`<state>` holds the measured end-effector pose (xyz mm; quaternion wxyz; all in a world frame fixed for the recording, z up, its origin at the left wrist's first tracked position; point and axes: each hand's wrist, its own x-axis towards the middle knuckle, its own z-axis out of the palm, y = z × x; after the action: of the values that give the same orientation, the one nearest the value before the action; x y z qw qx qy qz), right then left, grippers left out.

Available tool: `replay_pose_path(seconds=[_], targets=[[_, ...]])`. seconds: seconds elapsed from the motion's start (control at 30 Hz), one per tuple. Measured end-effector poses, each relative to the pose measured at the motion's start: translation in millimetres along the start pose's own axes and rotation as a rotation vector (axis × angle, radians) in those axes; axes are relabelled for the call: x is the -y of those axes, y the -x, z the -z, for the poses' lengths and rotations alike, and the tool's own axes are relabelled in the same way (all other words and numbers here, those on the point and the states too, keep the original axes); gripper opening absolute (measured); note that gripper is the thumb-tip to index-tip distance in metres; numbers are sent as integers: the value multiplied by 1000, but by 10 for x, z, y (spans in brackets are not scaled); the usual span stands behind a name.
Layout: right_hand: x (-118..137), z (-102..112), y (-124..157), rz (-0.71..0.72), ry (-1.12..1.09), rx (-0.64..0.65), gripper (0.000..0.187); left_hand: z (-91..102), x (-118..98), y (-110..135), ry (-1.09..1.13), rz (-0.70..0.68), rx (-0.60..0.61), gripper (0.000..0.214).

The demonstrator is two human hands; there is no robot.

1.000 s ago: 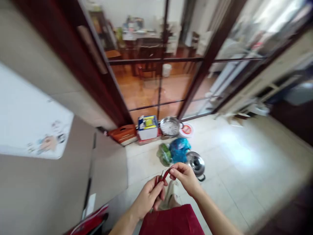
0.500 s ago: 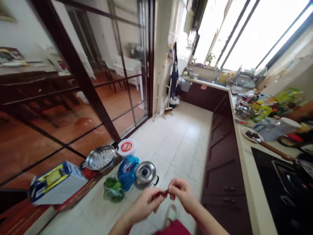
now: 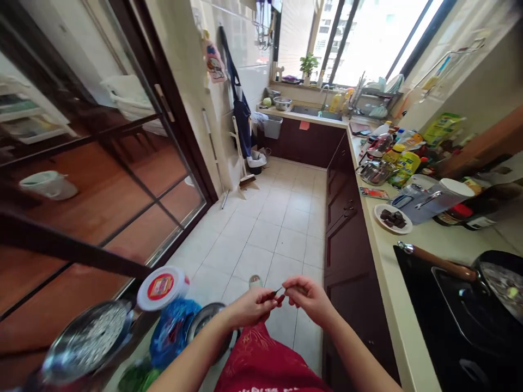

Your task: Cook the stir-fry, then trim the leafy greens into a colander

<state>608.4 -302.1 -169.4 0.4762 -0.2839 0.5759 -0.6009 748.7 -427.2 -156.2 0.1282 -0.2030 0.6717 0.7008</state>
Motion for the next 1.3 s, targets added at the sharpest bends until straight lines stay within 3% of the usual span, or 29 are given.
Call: replay_pose_path(seconds=[0.13, 0.27, 0.37, 0.47, 0.6, 0.7, 0.87, 0.97, 1.03, 1.17, 1.3], targets=[[317, 203, -831, 12, 142, 4, 5, 701, -467, -803, -135, -20, 196, 19], [751, 327, -1629, 76, 323, -67, 9, 1471, -1070, -1363, -343, 15, 386, 17], [968, 467, -2185, -3, 112, -20, 10, 1962, -1490, -1725, -345, 25, 525, 21], [1057, 691, -2792, -97, -216, 23, 25, 2381, -1842, -2202, -318, 51, 629, 23], [1209, 1225, -3735, -109, -321, -26, 34, 2928, -2239, -3107, -361, 123, 574, 26], [1487, 1776, -4457, 19, 34, -37, 24, 3325, -2565, -3886, -318, 219, 506, 30], [2116, 2605, -5501, 351, 1056, 84, 20, 3896, -3200, -4995, -153, 292, 482, 31], [2417, 2950, -6038, 418, 1333, 190, 16, 4212, -3563, -5494, -136, 312, 513, 34], [2575, 3127, -6376, 443, 1321, 214, 14, 4438, -3795, -5788, -129, 326, 589, 37], [2840, 3367, -7102, 395, 997, 104, 15, 4992, -4224, -6356, -142, 316, 723, 41], [3070, 3444, -7982, 181, 636, 3, 14, 5705, -4563, -6881, -166, 276, 756, 39]])
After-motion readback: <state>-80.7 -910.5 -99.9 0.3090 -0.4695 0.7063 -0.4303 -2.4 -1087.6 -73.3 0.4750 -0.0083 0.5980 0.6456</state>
